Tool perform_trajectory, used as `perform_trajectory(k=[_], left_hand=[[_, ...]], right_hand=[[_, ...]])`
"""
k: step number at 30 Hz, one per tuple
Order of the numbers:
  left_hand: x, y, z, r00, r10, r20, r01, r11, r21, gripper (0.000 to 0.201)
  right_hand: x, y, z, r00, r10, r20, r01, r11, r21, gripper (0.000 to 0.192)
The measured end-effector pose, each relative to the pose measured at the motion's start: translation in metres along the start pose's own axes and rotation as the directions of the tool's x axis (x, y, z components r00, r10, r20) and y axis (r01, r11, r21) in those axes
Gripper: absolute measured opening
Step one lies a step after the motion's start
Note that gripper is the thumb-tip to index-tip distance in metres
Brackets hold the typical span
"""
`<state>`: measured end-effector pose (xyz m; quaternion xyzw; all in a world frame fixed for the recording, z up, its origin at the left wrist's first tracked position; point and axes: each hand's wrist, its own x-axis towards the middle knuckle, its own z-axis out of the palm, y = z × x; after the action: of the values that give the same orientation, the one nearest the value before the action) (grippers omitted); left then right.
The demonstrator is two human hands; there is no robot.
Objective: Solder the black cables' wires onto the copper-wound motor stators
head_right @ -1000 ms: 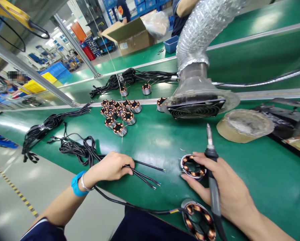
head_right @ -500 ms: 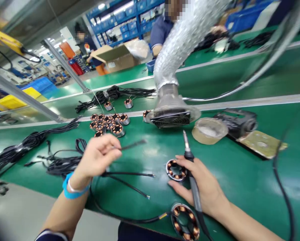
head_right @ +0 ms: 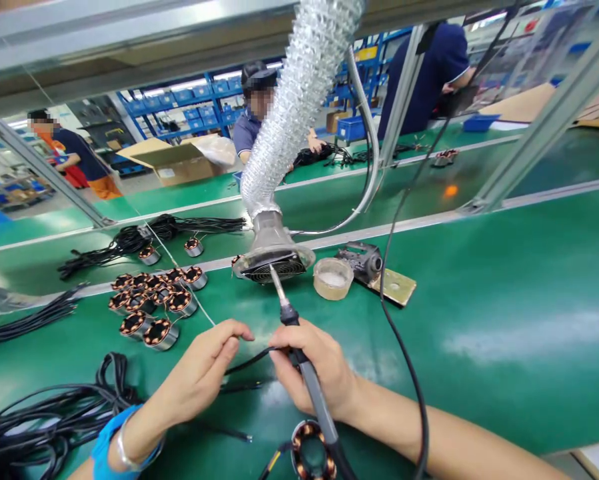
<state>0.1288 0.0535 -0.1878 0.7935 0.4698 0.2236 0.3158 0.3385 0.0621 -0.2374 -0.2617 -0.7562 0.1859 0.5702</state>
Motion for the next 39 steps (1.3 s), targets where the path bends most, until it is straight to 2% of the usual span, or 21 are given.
perform_trajectory(k=[3, 6, 10, 13, 17, 20, 23, 25, 28, 32, 35, 39], left_hand=[[0.007, 0.007, 0.018, 0.997, 0.075, 0.011, -0.074, 0.995, -0.062, 0.029], [0.009, 0.005, 0.035, 0.998, 0.009, 0.067, 0.003, 0.985, -0.173, 0.034], [0.007, 0.000, 0.042, 0.993, -0.025, 0.119, 0.062, 0.947, -0.316, 0.039], [0.006, -0.002, 0.045, 0.997, -0.034, 0.070, 0.055, 0.942, -0.330, 0.031], [0.006, -0.005, 0.055, 0.988, -0.140, -0.057, 0.106, 0.909, -0.403, 0.030], [0.006, -0.011, 0.061, 0.973, -0.206, -0.106, 0.125, 0.852, -0.508, 0.033], [0.007, -0.015, 0.058, 0.969, -0.231, -0.089, 0.142, 0.814, -0.564, 0.036], [0.008, -0.015, 0.052, 0.975, -0.213, -0.056, 0.153, 0.836, -0.526, 0.037], [0.009, -0.010, 0.040, 0.989, -0.144, 0.031, 0.145, 0.914, -0.379, 0.034], [0.010, -0.003, 0.033, 0.989, -0.081, 0.122, 0.107, 0.968, -0.225, 0.023], [0.011, -0.002, 0.034, 0.987, -0.087, 0.134, 0.111, 0.977, -0.181, 0.019], [0.012, -0.003, 0.035, 0.981, -0.117, 0.157, 0.138, 0.981, -0.133, 0.017]], right_hand=[[0.000, 0.003, 0.003, 0.998, -0.051, -0.047, 0.052, 0.999, 0.012, 0.041], [-0.002, 0.003, 0.001, 0.995, -0.078, -0.067, 0.081, 0.996, 0.040, 0.046], [-0.007, 0.002, 0.001, 0.998, -0.013, -0.064, 0.017, 0.998, 0.059, 0.042], [-0.009, -0.001, 0.007, 0.995, 0.055, -0.081, -0.058, 0.998, -0.033, 0.033], [-0.012, -0.005, 0.017, 0.982, 0.146, -0.121, -0.160, 0.981, -0.113, 0.026], [-0.016, -0.008, 0.023, 0.982, 0.140, -0.125, -0.157, 0.979, -0.133, 0.026], [-0.020, -0.009, 0.027, 0.992, 0.093, -0.084, -0.105, 0.982, -0.155, 0.026], [-0.019, -0.008, 0.025, 0.998, 0.042, -0.043, -0.048, 0.987, -0.154, 0.029], [-0.011, -0.006, 0.017, 1.000, -0.027, -0.007, 0.026, 0.992, -0.125, 0.037], [0.006, -0.002, 0.005, 0.998, -0.029, 0.060, 0.035, 0.995, -0.097, 0.040], [0.011, 0.000, 0.003, 0.987, -0.046, 0.151, 0.057, 0.996, -0.072, 0.035], [0.011, -0.002, 0.004, 0.987, -0.027, 0.159, 0.038, 0.997, -0.067, 0.033]])
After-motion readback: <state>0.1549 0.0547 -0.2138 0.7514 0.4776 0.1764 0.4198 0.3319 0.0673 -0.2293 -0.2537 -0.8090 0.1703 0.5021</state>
